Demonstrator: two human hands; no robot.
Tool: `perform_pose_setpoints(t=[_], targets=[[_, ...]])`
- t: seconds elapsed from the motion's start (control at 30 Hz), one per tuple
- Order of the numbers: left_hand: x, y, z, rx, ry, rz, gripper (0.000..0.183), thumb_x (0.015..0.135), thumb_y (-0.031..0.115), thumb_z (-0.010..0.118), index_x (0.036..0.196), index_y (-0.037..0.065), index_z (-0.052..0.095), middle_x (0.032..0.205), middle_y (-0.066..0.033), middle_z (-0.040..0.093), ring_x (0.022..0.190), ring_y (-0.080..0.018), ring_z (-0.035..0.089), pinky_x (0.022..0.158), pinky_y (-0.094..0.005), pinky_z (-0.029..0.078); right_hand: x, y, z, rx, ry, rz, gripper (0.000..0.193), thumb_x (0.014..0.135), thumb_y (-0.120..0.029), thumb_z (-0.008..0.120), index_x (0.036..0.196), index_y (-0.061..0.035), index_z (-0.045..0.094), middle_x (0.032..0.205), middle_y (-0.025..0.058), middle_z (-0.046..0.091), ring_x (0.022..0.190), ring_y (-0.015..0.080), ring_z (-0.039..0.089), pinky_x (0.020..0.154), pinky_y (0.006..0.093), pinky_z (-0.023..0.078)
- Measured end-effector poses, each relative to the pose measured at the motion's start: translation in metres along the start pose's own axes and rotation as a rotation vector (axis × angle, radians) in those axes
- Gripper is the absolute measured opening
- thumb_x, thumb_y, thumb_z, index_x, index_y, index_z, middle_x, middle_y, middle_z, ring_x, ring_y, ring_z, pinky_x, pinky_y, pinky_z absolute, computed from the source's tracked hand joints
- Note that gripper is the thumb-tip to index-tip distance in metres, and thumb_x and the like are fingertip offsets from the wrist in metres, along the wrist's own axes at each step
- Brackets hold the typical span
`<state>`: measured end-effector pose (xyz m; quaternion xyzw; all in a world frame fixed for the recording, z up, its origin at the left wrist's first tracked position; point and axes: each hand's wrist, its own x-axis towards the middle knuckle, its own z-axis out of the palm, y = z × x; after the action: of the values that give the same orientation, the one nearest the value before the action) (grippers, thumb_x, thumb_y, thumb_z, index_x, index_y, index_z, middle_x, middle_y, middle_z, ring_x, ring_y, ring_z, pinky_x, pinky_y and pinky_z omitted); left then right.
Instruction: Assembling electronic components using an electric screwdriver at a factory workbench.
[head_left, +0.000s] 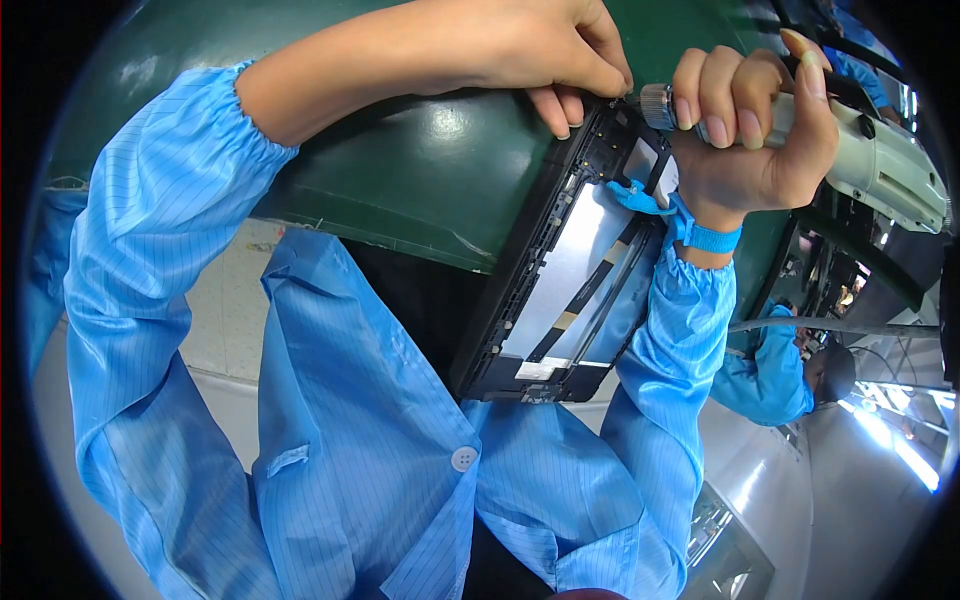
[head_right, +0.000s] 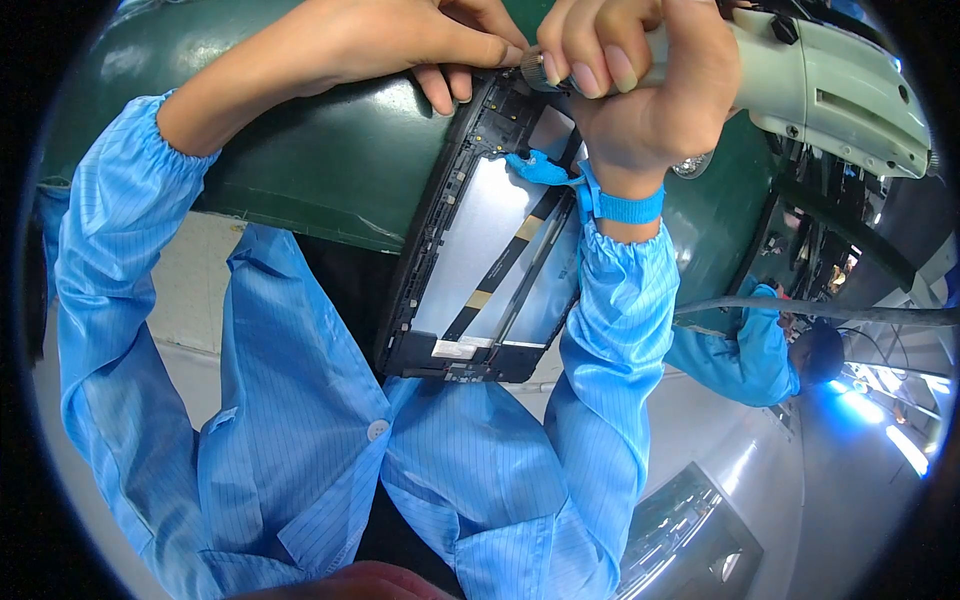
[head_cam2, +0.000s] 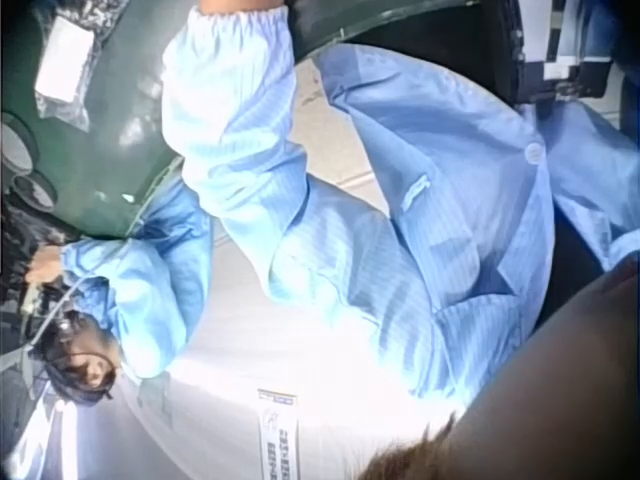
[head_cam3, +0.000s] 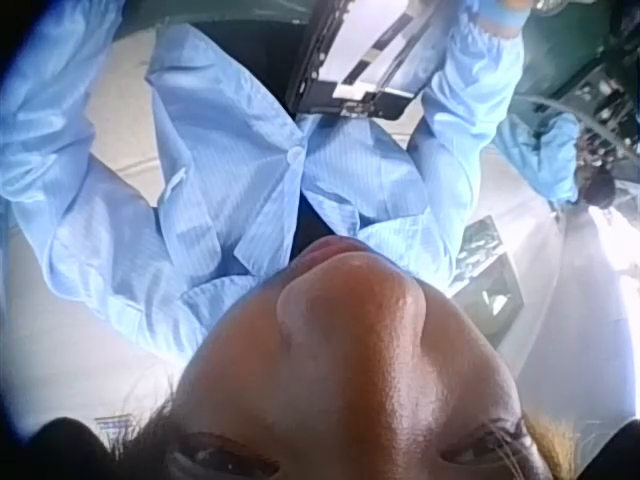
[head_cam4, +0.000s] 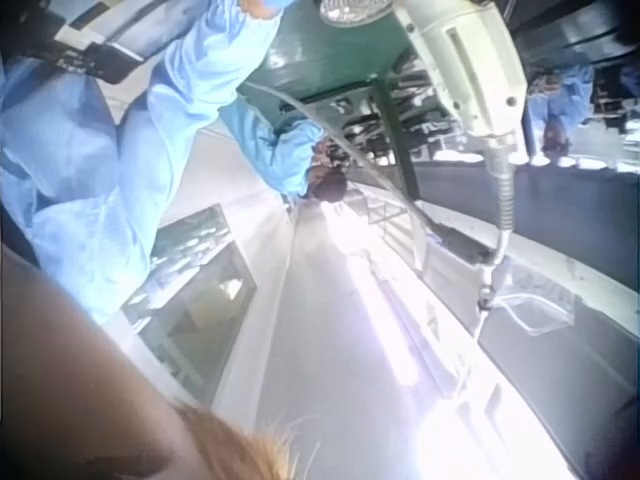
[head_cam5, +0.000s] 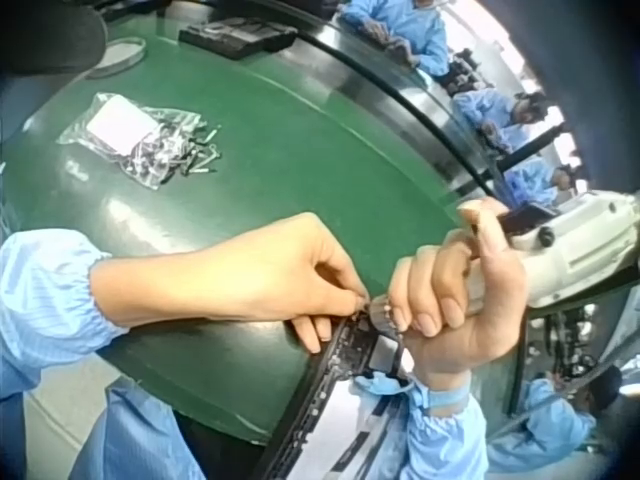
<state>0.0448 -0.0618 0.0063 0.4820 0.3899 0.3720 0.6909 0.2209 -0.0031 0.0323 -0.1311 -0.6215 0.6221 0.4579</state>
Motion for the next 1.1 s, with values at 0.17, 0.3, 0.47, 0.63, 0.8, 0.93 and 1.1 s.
perform_pose_setpoints(t=[0.17, 0.3, 0.47, 0.63, 0.8, 0.93, 1.1], targets=[[0.004, 0.003, 0.002, -0.002, -0.027, -0.009, 0.026, 0.093, 0.008, 0.060, 0.106, -0.015, 0.065, 0.083, -0.0133, 0.068, 0.066, -0.0131, 0.066, 0.059, -0.0230, 0.057, 0.002, -0.016, 0.032, -0.152, 0.103, 0.059, 0.032, 0.100, -0.023, 0.042, 0.109, 0.0032, 0.058, 0.051, -0.0042, 0.030, 0.038, 0.0085, 0.031, 0.040, 0.0274, 0.036], [0.006, 0.004, 0.004, 0.029, -0.032, -0.028, 0.028, 0.095, 0.010, 0.060, 0.107, -0.014, 0.065, 0.083, -0.0128, 0.069, 0.066, -0.0127, 0.066, 0.060, -0.0226, 0.056, -0.002, -0.019, 0.030, -0.222, 0.173, 0.135, 0.032, 0.105, -0.025, 0.039, 0.103, 0.0015, 0.056, 0.048, -0.0048, 0.027, 0.034, 0.0084, 0.029, 0.036, 0.0251, 0.036], [0.001, -0.023, -0.002, 0.084, -0.107, 0.427, 0.027, 0.095, 0.013, 0.060, 0.103, -0.013, 0.066, 0.081, -0.0120, 0.068, 0.066, -0.0128, 0.066, 0.060, -0.0224, 0.056, 0.002, -0.014, 0.030, 0.122, 0.171, 0.225, 0.033, 0.106, -0.027, 0.039, 0.086, -0.0041, 0.052, 0.047, -0.0047, 0.026, 0.034, 0.0090, 0.029, 0.036, 0.0250, 0.036], [0.006, 0.007, 0.006, 0.075, 0.008, -0.088, 0.025, 0.095, 0.014, 0.061, 0.095, -0.011, 0.067, 0.079, -0.0102, 0.068, 0.065, -0.0125, 0.066, 0.059, -0.0217, 0.055, 0.006, -0.018, 0.023, -0.195, 0.020, 0.170, 0.036, 0.104, -0.029, 0.044, 0.076, -0.0079, 0.049, 0.045, -0.0043, 0.027, 0.032, 0.0098, 0.031, 0.035, 0.0252, 0.035], [0.002, 0.005, 0.007, 0.073, 0.031, -0.087, 0.024, 0.095, 0.013, 0.062, 0.096, -0.011, 0.067, 0.078, -0.0100, 0.067, 0.065, -0.0127, 0.066, 0.060, -0.0221, 0.056, 0.007, -0.017, 0.027, -0.174, 0.045, 0.228, 0.049, 0.103, -0.030, 0.051, 0.058, -0.0114, 0.042, 0.043, -0.0027, 0.029, 0.031, 0.0115, 0.032, 0.034, 0.0257, 0.034], [0.005, 0.003, 0.006, 0.046, 0.012, -0.096, 0.024, 0.095, 0.013, 0.061, 0.097, -0.011, 0.067, 0.078, -0.0100, 0.067, 0.065, -0.0125, 0.065, 0.060, -0.0226, 0.056, 0.009, -0.019, 0.029, -0.165, 0.074, 0.230, 0.049, 0.103, -0.031, 0.051, 0.058, -0.0116, 0.041, 0.043, -0.0026, 0.029, 0.032, 0.0116, 0.032, 0.034, 0.0258, 0.034], [0.004, 0.005, 0.006, 0.050, 0.012, -0.111, 0.024, 0.096, 0.012, 0.061, 0.098, -0.011, 0.066, 0.078, -0.0093, 0.066, 0.065, -0.0124, 0.065, 0.059, -0.0227, 0.056, 0.008, -0.017, 0.024, -0.103, 0.104, 0.265, 0.039, 0.103, -0.030, 0.049, 0.072, -0.0073, 0.049, 0.044, -0.0036, 0.030, 0.032, 0.0106, 0.033, 0.034, 0.0258, 0.034]])
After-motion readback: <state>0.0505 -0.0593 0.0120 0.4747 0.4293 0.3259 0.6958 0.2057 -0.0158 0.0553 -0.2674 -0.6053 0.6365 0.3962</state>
